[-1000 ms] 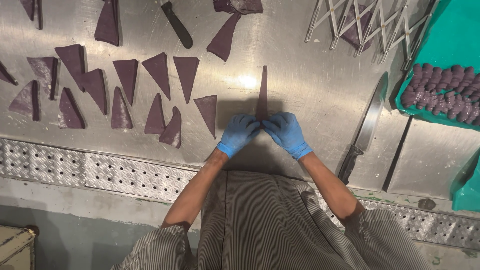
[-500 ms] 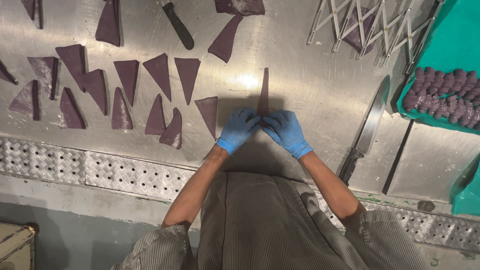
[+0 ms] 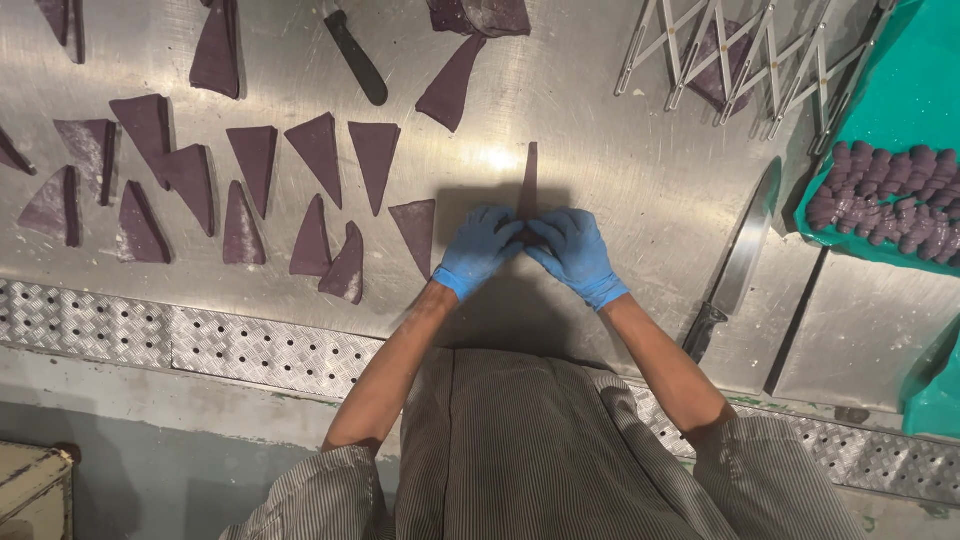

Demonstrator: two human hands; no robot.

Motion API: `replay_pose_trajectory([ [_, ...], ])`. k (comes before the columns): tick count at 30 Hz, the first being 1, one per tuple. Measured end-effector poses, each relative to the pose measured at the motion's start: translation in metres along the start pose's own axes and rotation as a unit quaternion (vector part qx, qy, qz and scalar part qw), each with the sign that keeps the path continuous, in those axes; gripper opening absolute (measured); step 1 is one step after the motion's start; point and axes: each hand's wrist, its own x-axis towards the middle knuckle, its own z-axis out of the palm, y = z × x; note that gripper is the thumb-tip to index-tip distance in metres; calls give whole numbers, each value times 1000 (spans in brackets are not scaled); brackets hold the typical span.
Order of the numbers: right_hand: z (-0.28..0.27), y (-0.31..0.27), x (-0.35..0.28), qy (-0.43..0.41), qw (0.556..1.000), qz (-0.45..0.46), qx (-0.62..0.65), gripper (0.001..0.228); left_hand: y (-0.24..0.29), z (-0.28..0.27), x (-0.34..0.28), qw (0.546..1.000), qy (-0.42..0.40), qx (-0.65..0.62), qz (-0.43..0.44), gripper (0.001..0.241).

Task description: Rolling purple dough triangles into small crescent shapes on a stainless steel table.

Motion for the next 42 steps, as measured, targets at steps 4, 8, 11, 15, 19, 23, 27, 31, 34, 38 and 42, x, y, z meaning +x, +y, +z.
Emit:
replay_pose_trajectory([
  [4, 2, 6, 6, -8, 1000, 1, 8, 41, -3, 4, 6, 1000, 22, -12, 7, 42],
  [8, -2, 11, 14, -21, 1000, 0, 7, 42, -6, 3, 15, 1000, 12, 8, 6, 41],
  [11, 0, 16, 19, -23, 1000, -7, 7, 43, -3, -9, 24, 999, 20, -34, 14, 48],
  [15, 1, 22, 23, -16, 1000, -6, 18, 44, -14, 3, 27, 1000, -8, 0, 20, 44],
  [19, 7, 29, 22, -7, 1000, 13, 22, 47, 1, -12, 44, 999, -3, -3, 35, 60],
  [23, -12, 10, 27, 34, 996, 81, 27, 57, 9, -11, 57, 997, -72, -13, -11, 57],
  [27, -29, -9, 30, 73, 988, 117, 76, 69, 18, -8, 48, 960, 40, -245, -128, 43],
  [31, -45, -21, 39, 18, 959, 138, 249, 82, 53, -31, 35, 725, 64, -628, -277, 32],
  [34, -53, -15, 30, -48, 898, 182, 397, 77, 58, -13, 14, 620, 85, -707, -328, 32],
  [38, -78, -29, 21, -101, 782, 268, 553, 67, 90, -28, 4, 518, 98, -797, -294, 34],
  [42, -108, -56, 21, -96, 819, 261, 503, 67, 139, -89, 9, 620, 59, -725, -296, 37],
])
